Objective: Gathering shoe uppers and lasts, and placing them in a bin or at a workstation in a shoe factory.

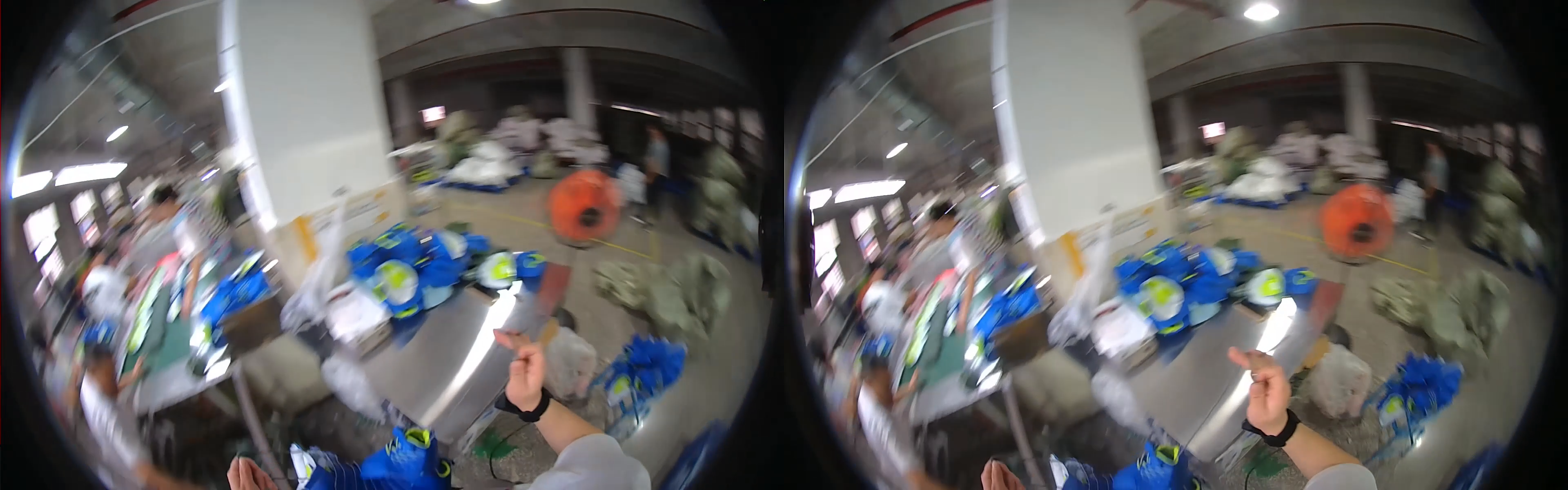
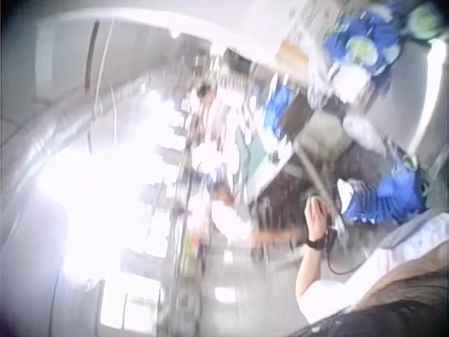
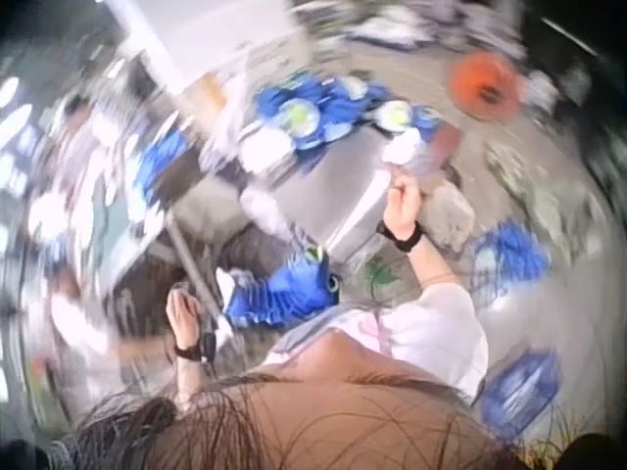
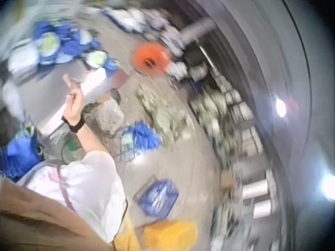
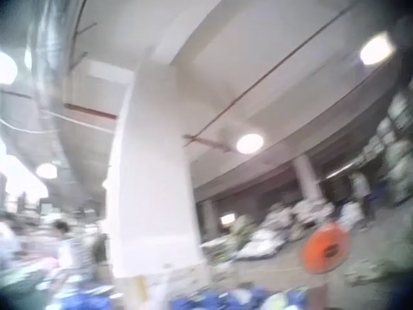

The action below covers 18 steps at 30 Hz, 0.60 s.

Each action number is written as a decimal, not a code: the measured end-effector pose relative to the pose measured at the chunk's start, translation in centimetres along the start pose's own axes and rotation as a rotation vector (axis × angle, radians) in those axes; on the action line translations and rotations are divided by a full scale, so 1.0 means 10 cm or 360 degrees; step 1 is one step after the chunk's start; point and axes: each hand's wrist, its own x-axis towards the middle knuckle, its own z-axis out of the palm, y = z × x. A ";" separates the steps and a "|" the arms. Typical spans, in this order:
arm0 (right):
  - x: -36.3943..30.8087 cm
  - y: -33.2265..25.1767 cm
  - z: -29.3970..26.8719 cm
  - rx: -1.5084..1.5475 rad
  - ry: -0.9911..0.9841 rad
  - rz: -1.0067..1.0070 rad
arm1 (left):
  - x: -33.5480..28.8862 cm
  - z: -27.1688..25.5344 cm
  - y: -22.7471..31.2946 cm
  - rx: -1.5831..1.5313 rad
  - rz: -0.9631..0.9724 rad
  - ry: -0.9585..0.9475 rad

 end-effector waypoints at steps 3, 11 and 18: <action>-0.26 -0.09 0.13 0.0667 -0.0027 0.0558 | -1.12 -0.42 -0.01 -0.1129 -0.0852 0.0106; -0.65 -1.47 0.88 0.1904 -0.0196 0.0718 | -2.98 -1.88 1.03 -0.0317 -0.1032 0.0994; -1.33 -3.49 2.06 0.2718 -0.0680 0.1150 | -5.75 -2.81 0.75 0.0108 -0.1568 0.1551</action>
